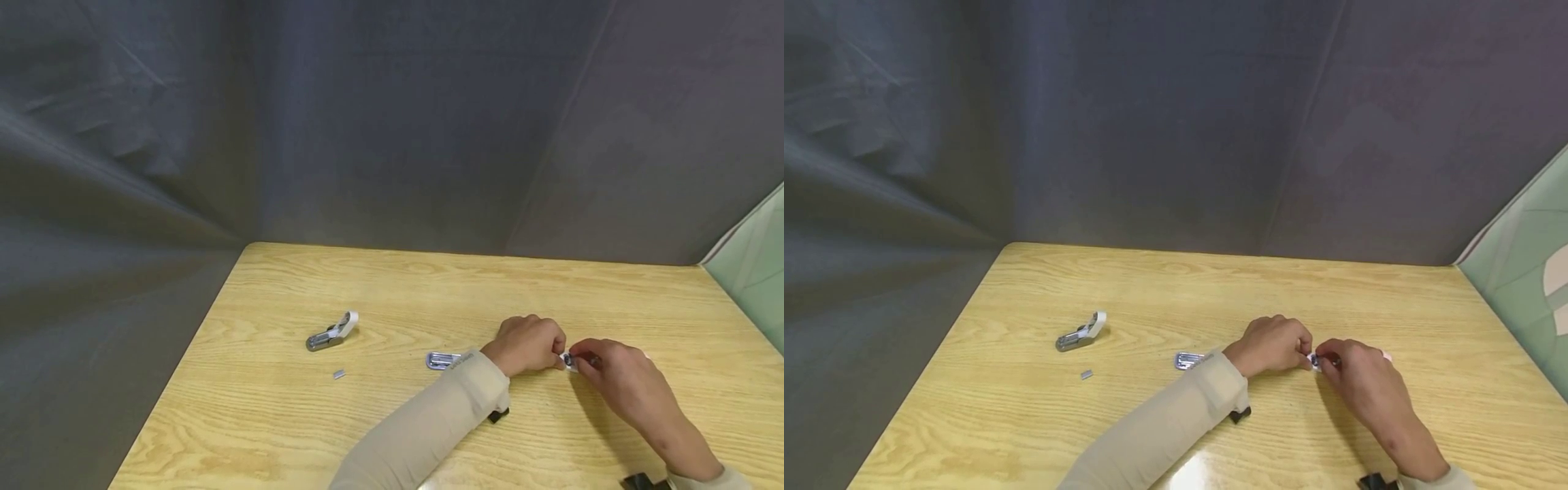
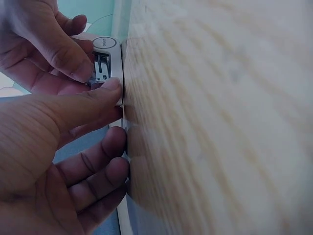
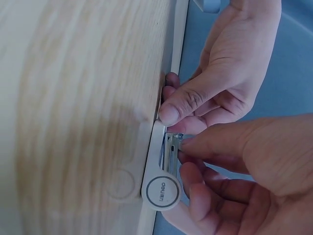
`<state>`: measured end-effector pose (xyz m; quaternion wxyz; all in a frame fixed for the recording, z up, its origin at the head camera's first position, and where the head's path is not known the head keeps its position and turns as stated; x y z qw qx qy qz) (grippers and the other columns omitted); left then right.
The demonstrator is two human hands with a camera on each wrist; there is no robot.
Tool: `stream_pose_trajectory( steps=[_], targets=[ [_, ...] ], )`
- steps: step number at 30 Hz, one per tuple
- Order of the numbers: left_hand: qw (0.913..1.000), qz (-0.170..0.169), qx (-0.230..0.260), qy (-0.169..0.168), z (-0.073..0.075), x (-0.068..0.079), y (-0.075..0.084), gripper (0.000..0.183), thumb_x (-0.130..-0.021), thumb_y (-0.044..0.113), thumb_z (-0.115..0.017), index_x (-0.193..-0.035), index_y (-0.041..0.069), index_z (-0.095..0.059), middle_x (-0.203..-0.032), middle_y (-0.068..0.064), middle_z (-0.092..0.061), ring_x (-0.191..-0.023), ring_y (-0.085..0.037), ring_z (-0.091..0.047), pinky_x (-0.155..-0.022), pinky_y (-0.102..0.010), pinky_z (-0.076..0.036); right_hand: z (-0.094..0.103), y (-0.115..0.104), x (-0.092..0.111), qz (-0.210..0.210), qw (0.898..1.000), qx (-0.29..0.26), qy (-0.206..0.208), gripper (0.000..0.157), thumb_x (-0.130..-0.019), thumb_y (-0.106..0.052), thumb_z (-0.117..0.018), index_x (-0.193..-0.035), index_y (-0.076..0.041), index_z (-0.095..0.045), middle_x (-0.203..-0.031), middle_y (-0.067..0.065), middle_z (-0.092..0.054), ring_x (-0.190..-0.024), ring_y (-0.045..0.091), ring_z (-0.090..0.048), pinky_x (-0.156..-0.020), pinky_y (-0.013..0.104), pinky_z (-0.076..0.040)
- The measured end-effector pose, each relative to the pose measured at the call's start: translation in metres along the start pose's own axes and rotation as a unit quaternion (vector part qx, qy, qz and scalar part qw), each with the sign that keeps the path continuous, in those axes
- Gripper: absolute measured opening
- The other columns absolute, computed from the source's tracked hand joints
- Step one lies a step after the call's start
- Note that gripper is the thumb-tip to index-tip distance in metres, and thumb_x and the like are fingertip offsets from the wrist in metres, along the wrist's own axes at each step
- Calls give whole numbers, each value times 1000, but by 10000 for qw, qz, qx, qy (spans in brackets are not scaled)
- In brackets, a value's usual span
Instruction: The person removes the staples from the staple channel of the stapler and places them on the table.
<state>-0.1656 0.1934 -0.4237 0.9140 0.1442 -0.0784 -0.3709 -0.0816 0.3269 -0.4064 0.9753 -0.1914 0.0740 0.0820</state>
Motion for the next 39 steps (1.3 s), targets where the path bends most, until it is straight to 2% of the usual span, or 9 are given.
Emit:
stream_pose_trajectory(
  steps=[6,12,17,22,26,31,35,39],
  targets=[
    [9998,-59,168,-80,0,0,-1,29,-89,41,-82,-71,29,-62,-65,17,-53,-58,0,-43,-58,-20,-33,3,0,1,-58,10000,-44,68,8,-90,0,-75,-99,0,-75,-84,7,-70,-60,11,-51,-47,27,-41],
    [9997,-76,225,-109,0,2,-1,28,-89,39,-83,-73,28,-63,-66,17,-54,-59,0,-44,-59,-19,-34,10,-3,2,-111,9999,-7,27,11,-89,-1,-77,-100,1,-74,-82,5,-70,-64,13,-60,-48,28,-43],
    [9991,-59,368,-185,1,2,-1,28,-90,37,-82,-73,27,-63,-67,17,-54,-59,0,-44,-59,-18,-34,14,-8,8,-214,9996,-95,-130,11,-91,-4,-76,-102,-3,-75,-84,2,-71,-65,13,-59,-48,29,-43],
    [9983,-6,503,-278,0,3,-2,26,-91,36,-81,-75,26,-64,-68,17,-54,-60,-1,-44,-59,-19,-35,11,-12,15,-130,9997,-75,-191,11,-91,-4,-76,-101,-8,-77,-82,-4,-70,-66,11,-59,-48,28,-42],
    [9984,7,486,-292,0,3,-2,25,-92,36,-81,-75,27,-64,-68,17,-55,-60,-1,-44,-59,-18,-35,6,-13,20,-176,9989,-112,-430,11,-91,-5,-76,-100,-11,-77,-81,-5,-70,-69,11,-61,-46,28,-42],
    [9991,-84,377,-194,0,3,-2,25,-91,36,-82,-75,28,-64,-69,19,-55,-62,1,-46,-60,-18,-35,0,-9,22,-229,9965,-38,-798,7,-91,-8,-78,-95,-14,-75,-84,-7,-70,-71,10,-64,-52,29,-47],
    [9992,-72,361,-155,0,4,-2,26,-90,35,-83,-74,27,-64,-69,18,-54,-62,1,-45,-60,-18,-34,-4,-7,24,-182,9960,20,-872,8,-90,-10,-79,-91,-16,-74,-82,-11,-68,-70,7,-63,-55,29,-48],
    [9983,-3,519,-254,0,6,-3,21,-90,35,-82,-77,27,-67,-72,19,-56,-63,0,-45,-59,-17,-35,-5,-5,25,-261,9949,-23,-975,11,-90,-10,-79,-92,-18,-73,-83,-12,-68,-72,8,-63,-56,31,-49]
  ],
)
Point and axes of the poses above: each hand's wrist, its own x-axis away from the middle knuckle, its own z-axis out of the back of the hand, y = z × x, the point moved 2 cm from there along -x, towards the middle knuckle
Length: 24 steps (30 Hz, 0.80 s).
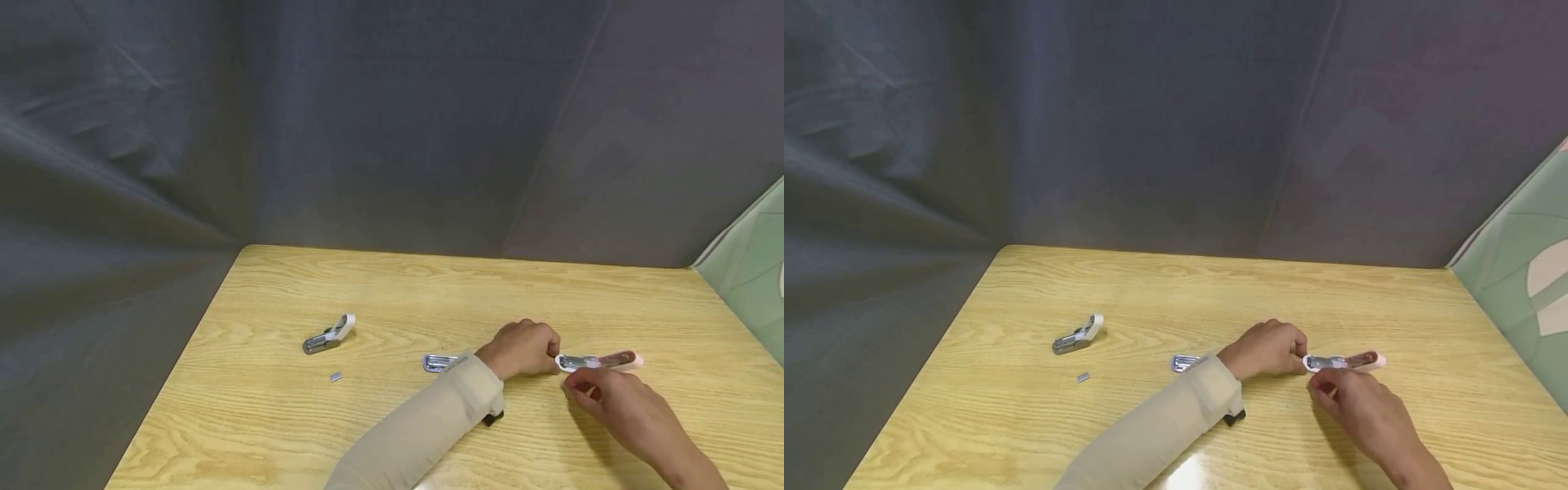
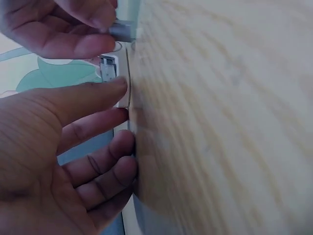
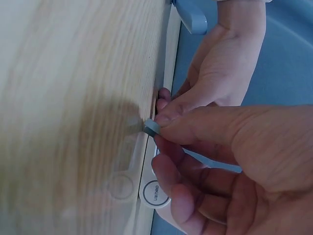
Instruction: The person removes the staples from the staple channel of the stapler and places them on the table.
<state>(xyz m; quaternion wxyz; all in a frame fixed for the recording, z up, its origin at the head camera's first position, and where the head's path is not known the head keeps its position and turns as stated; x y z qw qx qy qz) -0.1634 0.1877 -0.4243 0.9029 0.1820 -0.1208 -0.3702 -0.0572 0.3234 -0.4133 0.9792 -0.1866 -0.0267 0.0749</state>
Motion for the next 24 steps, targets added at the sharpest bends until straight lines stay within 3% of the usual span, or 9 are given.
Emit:
stream_pose_trajectory(
  steps=[4,9,14,24],
  targets=[
    [9995,110,267,-152,2,2,-1,8,-92,37,-80,-91,30,-75,-89,24,-65,-74,5,-52,-65,-15,-40,1,2,0,-147,9997,-72,-170,10,-91,-9,-77,-95,-17,-74,-83,-10,-68,-72,10,-63,-56,32,-49],
    [9986,196,348,-350,5,4,-1,16,-92,41,-79,-105,32,-78,-107,24,-68,-89,6,-57,-74,-15,-43,1,4,0,-184,9994,-148,-244,9,-92,-9,-77,-97,-16,-74,-85,-8,-69,-73,12,-65,-57,36,-52],
    [9978,285,399,-439,6,5,-1,25,-93,42,-78,-115,31,-76,-112,22,-67,-92,5,-57,-75,-17,-44,2,5,2,-157,9994,-179,-248,11,-92,-7,-77,-97,-15,-73,-86,-7,-70,-74,13,-66,-59,38,-54],
    [9971,399,313,-562,12,6,0,27,-94,47,-75,-118,35,-74,-112,25,-64,-101,3,-54,-79,-20,-44,0,5,4,59,10000,-75,1,15,-88,-6,-80,-95,-17,-72,-86,-10,-68,-72,7,-64,-61,28,-52]
  ],
)
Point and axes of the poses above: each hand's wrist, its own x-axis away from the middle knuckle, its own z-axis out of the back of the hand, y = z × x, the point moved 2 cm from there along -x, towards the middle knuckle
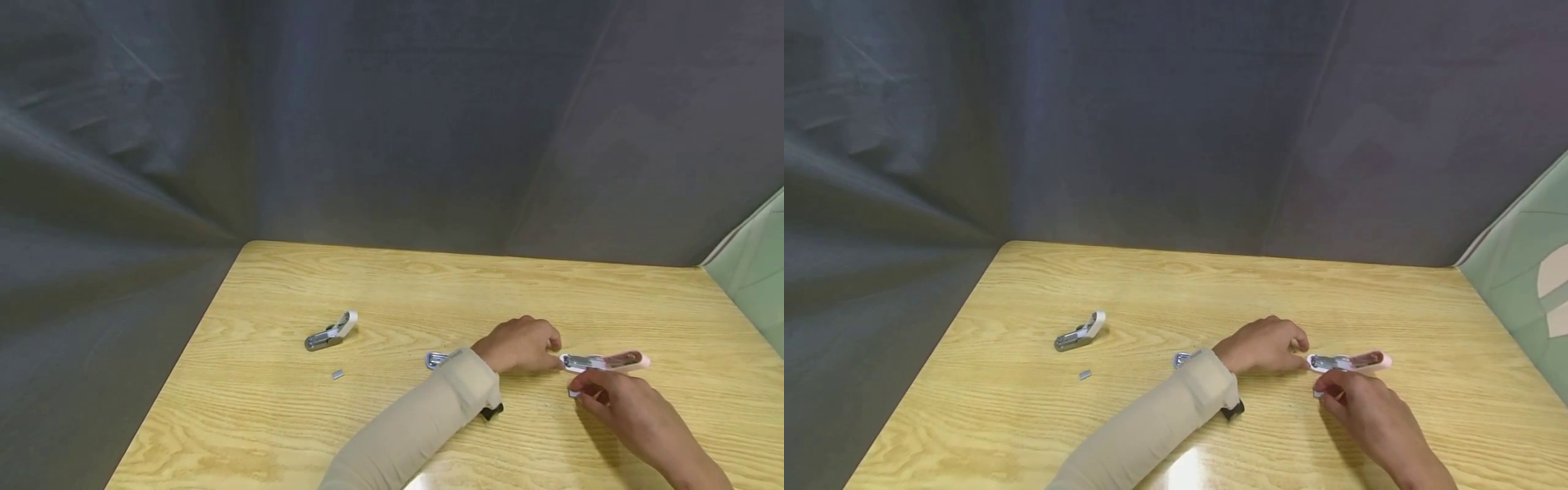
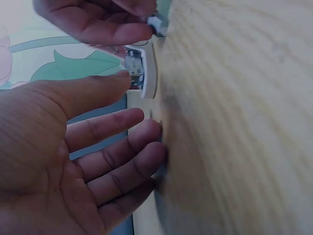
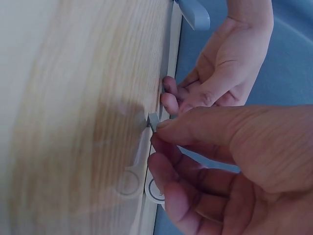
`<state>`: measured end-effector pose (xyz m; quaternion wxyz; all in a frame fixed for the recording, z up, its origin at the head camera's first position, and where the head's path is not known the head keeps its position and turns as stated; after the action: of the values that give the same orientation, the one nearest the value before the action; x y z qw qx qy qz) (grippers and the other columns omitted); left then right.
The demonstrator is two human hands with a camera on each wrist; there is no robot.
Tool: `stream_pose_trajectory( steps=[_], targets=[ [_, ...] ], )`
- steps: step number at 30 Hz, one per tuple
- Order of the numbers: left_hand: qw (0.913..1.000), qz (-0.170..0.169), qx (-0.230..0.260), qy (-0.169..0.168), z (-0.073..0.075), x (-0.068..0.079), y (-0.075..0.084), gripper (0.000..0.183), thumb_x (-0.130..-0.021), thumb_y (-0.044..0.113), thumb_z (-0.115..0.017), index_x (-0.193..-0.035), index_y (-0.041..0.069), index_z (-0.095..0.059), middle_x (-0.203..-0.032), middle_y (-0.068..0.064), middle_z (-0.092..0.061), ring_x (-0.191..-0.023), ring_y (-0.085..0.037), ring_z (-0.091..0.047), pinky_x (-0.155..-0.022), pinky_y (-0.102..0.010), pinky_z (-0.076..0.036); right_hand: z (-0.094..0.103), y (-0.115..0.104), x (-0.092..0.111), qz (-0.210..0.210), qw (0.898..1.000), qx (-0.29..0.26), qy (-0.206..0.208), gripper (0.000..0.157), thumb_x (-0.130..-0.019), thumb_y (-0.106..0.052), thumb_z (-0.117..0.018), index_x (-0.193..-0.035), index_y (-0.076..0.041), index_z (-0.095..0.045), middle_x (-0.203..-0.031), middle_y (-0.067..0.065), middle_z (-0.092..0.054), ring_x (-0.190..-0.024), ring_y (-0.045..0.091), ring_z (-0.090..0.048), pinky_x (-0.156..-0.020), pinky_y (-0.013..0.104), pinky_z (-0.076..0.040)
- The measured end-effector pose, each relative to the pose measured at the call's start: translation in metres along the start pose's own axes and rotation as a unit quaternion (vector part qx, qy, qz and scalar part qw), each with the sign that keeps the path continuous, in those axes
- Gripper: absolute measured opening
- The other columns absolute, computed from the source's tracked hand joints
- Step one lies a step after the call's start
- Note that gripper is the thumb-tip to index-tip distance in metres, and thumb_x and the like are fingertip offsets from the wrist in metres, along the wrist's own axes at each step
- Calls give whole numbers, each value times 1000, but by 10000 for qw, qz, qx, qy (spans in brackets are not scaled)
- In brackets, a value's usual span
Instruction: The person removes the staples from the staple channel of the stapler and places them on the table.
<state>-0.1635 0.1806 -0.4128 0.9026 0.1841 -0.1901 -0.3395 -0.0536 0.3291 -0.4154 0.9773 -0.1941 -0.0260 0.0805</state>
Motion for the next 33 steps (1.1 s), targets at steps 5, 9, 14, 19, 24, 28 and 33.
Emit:
stream_pose_trajectory(
  steps=[5,9,14,19,24,28,33],
  targets=[
    [10000,46,-69,16,6,3,-1,29,-95,48,-73,-122,38,-72,-116,27,-63,-107,2,-54,-79,-22,-43,0,1,2,-47,10000,4,-36,17,-88,-5,-80,-96,-17,-72,-88,-9,-70,-74,9,-66,-61,32,-53],
    [9999,62,67,104,12,9,-7,30,-95,48,-73,-123,38,-72,-118,26,-63,-105,0,-55,-78,-26,-44,0,1,3,-104,9999,17,-108,16,-89,-7,-80,-97,-18,-72,-87,-11,-69,-74,9,-66,-60,33,-53],
    [9995,-98,215,219,23,18,-13,32,-96,48,-72,-125,36,-71,-99,24,-64,-85,4,-55,-75,-26,-44,0,-2,3,-188,9997,-11,-166,15,-89,-7,-79,-96,-19,-71,-85,-10,-69,-74,11,-67,-58,36,-52],
    [9985,-335,96,432,38,35,-14,35,-97,48,-70,-130,34,-70,-85,23,-57,-73,6,-51,-61,-21,-43,2,-6,2,-223,9996,-72,-149,16,-90,-9,-80,-94,-20,-70,-85,-7,-70,-74,14,-67,-55,40,-51],
    [9963,-535,11,671,57,57,-20,39,-97,49,-70,-131,32,-69,-92,20,-60,-75,5,-52,-61,-19,-43,6,-10,2,-231,9997,-37,-67,14,-91,-12,-79,-96,-20,-69,-86,-5,-71,-69,13,-63,-51,37,-46],
    [9951,-577,-31,805,66,73,-28,40,-97,49,-70,-133,31,-68,-107,18,-63,-85,7,-51,-65,-18,-43,9,-15,1,-212,9998,-29,3,10,-93,-13,-77,-100,-17,-71,-86,-5,-70,-67,11,-61,-50,36,-45],
    [9935,-555,-367,919,68,90,-38,42,-98,48,-68,-136,30,-66,-110,15,-63,-84,4,-51,-64,-18,-43,12,-23,1,41,9992,1,403,16,-93,-13,-78,-108,-11,-75,-92,0,-73,-74,17,-67,-50,37,-50]
  ],
)
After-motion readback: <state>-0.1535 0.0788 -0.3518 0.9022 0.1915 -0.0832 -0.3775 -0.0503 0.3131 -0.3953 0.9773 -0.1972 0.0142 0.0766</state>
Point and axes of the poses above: each hand's wrist, its own x-axis away from the middle knuckle, its own z-axis out of the back of the hand, y = z × x, the point moved 2 cm from there along -x, towards the middle knuckle
